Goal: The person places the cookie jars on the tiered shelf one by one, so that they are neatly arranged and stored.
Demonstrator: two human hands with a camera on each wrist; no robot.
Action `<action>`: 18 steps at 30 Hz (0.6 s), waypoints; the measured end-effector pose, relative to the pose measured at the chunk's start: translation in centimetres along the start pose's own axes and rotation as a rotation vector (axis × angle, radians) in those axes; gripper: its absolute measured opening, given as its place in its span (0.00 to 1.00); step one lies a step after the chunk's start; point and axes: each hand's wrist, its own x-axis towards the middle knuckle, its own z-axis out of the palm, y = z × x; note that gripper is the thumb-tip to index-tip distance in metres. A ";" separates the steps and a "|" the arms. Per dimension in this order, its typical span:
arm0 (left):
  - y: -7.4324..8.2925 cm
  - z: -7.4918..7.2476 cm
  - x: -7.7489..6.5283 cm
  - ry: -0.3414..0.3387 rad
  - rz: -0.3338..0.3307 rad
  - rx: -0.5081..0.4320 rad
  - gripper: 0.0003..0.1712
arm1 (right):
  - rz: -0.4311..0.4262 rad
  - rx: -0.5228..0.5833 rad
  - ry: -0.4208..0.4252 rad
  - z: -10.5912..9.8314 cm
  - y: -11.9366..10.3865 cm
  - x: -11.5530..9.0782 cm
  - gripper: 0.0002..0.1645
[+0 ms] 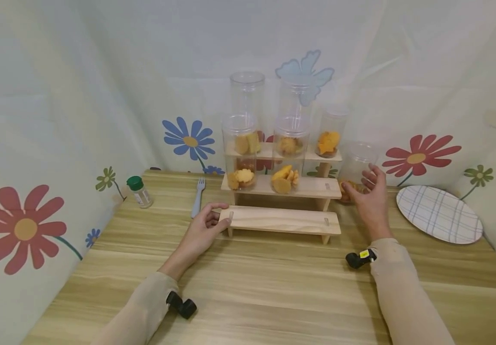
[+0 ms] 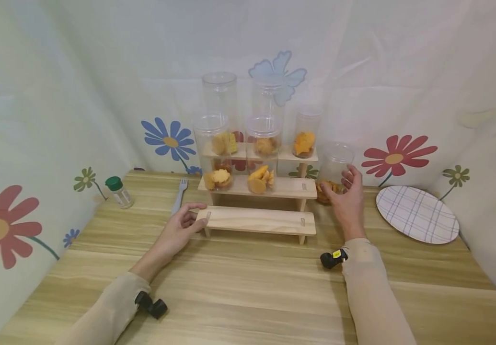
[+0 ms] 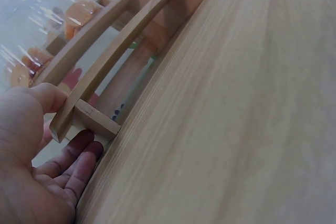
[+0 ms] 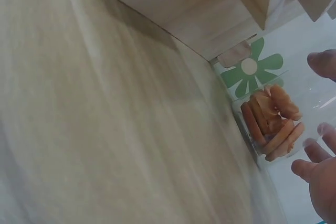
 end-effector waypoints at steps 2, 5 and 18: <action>0.0 0.0 0.0 -0.004 0.004 0.000 0.24 | -0.008 0.004 0.000 -0.1 0.0 0.0 0.55; 0.1 0.0 0.1 -0.005 0.005 0.001 0.24 | -0.015 0.012 -0.002 -0.2 -0.1 0.1 0.55; 0.2 0.1 0.0 -0.007 -0.012 -0.007 0.24 | -0.008 -0.033 -0.013 0.1 0.0 -0.1 0.52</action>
